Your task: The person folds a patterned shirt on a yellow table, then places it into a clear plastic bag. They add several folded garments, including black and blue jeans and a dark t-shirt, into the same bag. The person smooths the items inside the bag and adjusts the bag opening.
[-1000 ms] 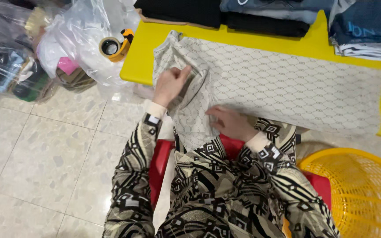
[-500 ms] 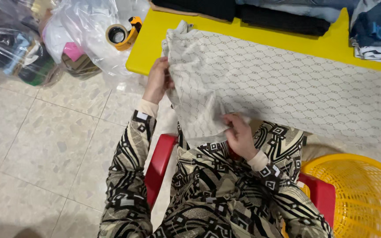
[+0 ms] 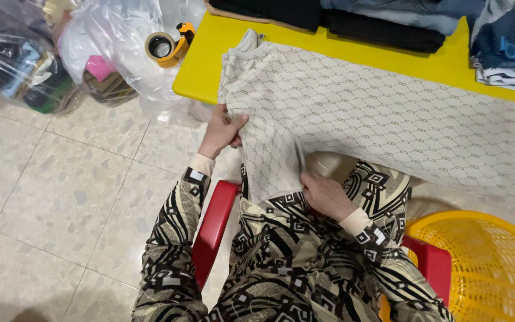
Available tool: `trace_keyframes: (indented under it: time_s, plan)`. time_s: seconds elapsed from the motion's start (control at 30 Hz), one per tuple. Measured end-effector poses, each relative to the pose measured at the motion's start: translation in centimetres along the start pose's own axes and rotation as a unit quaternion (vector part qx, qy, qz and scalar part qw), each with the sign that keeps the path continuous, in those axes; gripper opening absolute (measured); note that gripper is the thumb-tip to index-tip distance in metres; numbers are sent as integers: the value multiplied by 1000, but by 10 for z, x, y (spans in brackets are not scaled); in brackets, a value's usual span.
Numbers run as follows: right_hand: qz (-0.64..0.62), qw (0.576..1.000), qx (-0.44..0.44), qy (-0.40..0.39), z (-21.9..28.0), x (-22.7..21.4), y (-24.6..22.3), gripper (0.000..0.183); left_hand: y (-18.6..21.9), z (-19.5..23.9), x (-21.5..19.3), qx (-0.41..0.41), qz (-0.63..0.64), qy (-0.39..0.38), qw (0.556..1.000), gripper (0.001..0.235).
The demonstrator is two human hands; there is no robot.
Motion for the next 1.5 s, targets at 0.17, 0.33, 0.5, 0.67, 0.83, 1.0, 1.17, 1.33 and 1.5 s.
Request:
trace_keyframes:
  time_s: [0.17,0.33,0.5,0.67,0.83,1.0,1.17,1.33,1.5]
  plan:
    - [11,997,-68,-40,-3,-41,-11,20,44,-39,-11,43,-260,140,955,46]
    - [-21,958,-115,260,-60,-125,21,25,67,-127,10,-4,-261,122,958,60]
    - [41,940,-88,326,-107,-175,69,31,60,-184,35,-51,-288,50,955,61]
    - [162,962,-63,211,-124,-171,98,72,19,-228,47,85,-290,-32,953,39]
    - [185,957,-57,215,-135,-155,122,74,-37,-252,28,25,-235,25,971,32]
    - [184,958,-62,213,-136,-148,127,73,-46,-253,23,-114,-83,13,990,33]
    - [198,956,-59,210,-136,-155,125,76,8,-232,21,42,-261,33,964,61]
    - [192,955,-69,216,-133,-150,124,74,51,-214,55,334,-426,-154,827,29]
    - [199,956,-57,208,-135,-157,121,74,54,-233,68,164,-520,-214,811,23]
Point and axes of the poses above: each hand's wrist, its own z-axis away from the middle knuckle, its own x-axis out of the palm, y = z × x, the point moved 2 cm from there along -z, towards the middle knuckle, and after that the axes turned 5 degrees about z, right-handed, at the moved point
